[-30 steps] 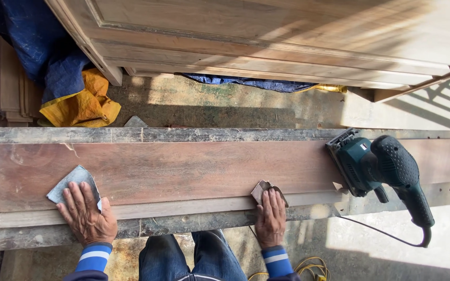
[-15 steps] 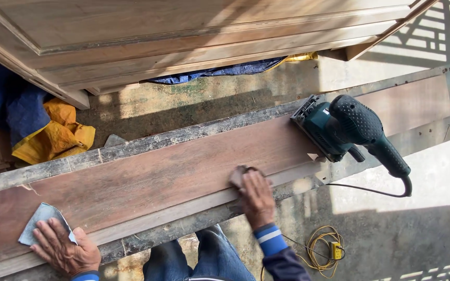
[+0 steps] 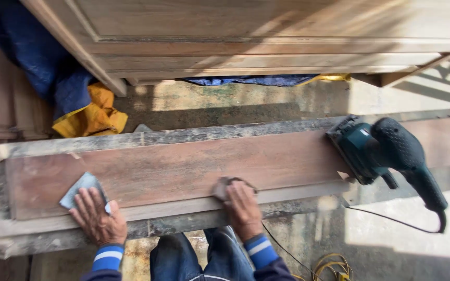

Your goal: Sanding a wood plank using manual sandpaper and then an orbital power sander on a workbench.

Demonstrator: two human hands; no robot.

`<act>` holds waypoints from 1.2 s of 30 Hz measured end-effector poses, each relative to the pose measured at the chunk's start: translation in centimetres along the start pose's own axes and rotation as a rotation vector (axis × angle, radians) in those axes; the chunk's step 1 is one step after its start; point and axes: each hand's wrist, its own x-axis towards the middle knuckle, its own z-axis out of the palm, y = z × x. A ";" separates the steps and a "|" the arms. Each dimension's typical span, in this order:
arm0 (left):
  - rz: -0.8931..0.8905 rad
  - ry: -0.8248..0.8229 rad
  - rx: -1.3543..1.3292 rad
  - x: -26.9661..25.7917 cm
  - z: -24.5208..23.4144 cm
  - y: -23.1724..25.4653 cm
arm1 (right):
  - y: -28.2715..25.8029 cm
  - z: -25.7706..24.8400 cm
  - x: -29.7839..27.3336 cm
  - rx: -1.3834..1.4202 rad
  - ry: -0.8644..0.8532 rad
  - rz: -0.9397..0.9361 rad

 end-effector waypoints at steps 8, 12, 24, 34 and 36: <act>-0.018 0.001 0.101 0.8 -0.9 0.6 | 19.6 -4.5 -3.5 -0.448 0.248 0.401; 0.067 -0.021 0.031 0.9 -1.4 0.2 | 10.1 2.9 0.6 -0.347 0.277 0.321; 0.021 -0.200 0.125 5.4 -10.7 -20.0 | -15.5 14.5 7.6 -0.011 0.059 -0.011; 0.215 -0.428 -0.133 2.3 -9.7 -20.4 | -32.8 27.3 16.7 0.058 -0.248 -0.386; 0.168 -0.421 -0.267 2.9 -10.6 -19.5 | -35.3 28.2 20.0 0.175 -0.406 -0.480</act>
